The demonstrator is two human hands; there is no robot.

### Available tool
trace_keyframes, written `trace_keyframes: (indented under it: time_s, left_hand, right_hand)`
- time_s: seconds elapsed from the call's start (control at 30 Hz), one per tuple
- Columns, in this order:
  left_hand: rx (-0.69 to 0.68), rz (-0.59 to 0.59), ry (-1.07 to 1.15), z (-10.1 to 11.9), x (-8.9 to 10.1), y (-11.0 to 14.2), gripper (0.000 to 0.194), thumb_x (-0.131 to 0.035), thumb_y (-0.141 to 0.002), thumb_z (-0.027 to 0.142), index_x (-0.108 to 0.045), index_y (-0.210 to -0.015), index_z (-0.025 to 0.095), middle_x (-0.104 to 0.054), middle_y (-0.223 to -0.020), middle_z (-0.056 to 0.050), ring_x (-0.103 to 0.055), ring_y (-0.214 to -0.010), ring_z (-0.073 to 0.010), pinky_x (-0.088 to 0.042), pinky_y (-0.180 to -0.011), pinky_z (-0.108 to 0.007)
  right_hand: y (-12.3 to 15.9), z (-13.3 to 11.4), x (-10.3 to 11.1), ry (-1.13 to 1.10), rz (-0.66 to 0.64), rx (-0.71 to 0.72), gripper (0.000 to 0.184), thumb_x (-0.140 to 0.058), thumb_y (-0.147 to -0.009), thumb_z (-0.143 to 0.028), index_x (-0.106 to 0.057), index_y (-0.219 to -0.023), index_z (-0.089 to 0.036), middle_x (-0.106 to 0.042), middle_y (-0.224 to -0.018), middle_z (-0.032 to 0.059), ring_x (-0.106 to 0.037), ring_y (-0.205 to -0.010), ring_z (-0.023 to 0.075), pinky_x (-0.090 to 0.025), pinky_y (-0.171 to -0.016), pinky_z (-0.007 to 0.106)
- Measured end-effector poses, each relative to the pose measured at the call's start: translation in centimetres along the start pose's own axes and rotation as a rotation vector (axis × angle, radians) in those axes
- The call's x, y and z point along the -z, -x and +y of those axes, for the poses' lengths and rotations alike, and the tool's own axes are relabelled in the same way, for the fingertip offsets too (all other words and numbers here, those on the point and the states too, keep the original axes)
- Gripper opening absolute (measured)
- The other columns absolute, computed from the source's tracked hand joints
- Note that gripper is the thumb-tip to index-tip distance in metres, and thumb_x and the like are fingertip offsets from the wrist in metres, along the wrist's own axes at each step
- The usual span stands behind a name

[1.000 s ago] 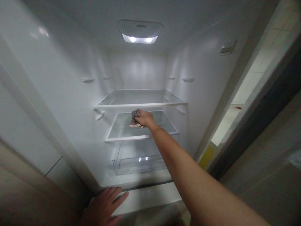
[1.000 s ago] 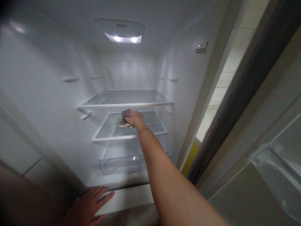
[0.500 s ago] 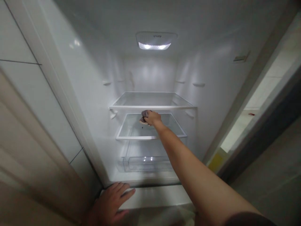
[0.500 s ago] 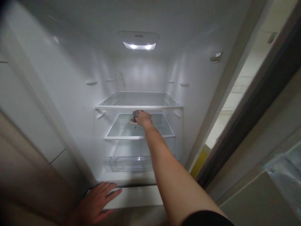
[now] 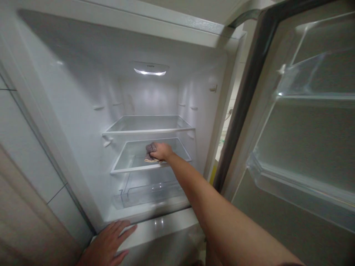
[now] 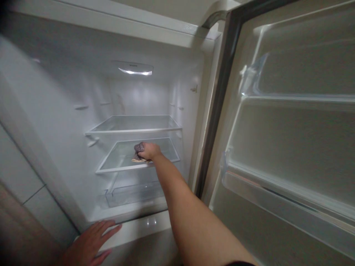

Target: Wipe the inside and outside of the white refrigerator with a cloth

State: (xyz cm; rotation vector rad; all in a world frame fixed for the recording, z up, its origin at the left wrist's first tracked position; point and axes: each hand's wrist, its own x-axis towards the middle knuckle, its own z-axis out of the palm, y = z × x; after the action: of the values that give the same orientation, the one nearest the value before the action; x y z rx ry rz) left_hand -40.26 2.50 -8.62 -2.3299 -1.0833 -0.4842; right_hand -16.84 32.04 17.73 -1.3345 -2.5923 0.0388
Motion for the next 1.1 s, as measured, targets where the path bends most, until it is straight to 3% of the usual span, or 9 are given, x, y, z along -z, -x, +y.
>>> trace_keyframes:
  time_s: [0.23,0.4,0.63,1.1]
  left_hand:
    - [0.002,-0.010,0.004,-0.1,0.0,0.0,0.068,-0.068,-0.102,0.044,-0.053,-0.169,0.036,-0.077,-0.140,-0.002,-0.071,-0.118,-0.0224,-0.054,-0.106,-0.031]
    - [0.006,-0.032,-0.006,0.1,0.3,-0.2,0.067,-0.071,-0.099,0.043,-0.058,-0.165,0.034,-0.077,-0.138,-0.003,-0.071,-0.117,-0.0238,-0.055,-0.105,-0.034]
    - [0.046,-0.093,0.048,0.4,0.3,-0.1,0.072,-0.069,-0.100,0.042,-0.052,-0.170,0.034,-0.076,-0.140,-0.004,-0.069,-0.120,-0.0251,-0.053,-0.108,-0.036]
    - [0.063,-0.134,0.104,0.6,0.5,-0.4,0.080,-0.071,-0.099,0.039,-0.043,-0.174,0.036,-0.074,-0.141,-0.003,-0.068,-0.121,-0.0245,-0.053,-0.109,-0.036]
  right_hand:
    - [0.0,1.0,-0.7,-0.002,0.046,-0.005,0.061,-0.063,-0.096,-0.067,-0.068,-0.146,-0.032,-0.080,-0.134,0.0099,-0.077,-0.123,0.0324,-0.059,-0.096,0.038]
    - [-1.5,1.2,-1.2,0.002,0.080,-0.013,0.058,-0.062,-0.098,-0.066,-0.069,-0.145,-0.032,-0.080,-0.134,0.0103,-0.077,-0.124,0.0320,-0.058,-0.098,0.038]
    - [-3.8,1.5,-1.8,-0.003,0.074,-0.010,0.054,-0.062,-0.100,-0.061,-0.068,-0.146,-0.034,-0.079,-0.140,0.0087,-0.075,-0.129,0.0327,-0.058,-0.100,0.039]
    - [-2.5,1.2,-1.6,-0.005,0.077,-0.025,0.057,-0.064,-0.097,-0.062,-0.069,-0.145,-0.031,-0.080,-0.135,0.0113,-0.075,-0.126,0.0356,-0.058,-0.100,0.041]
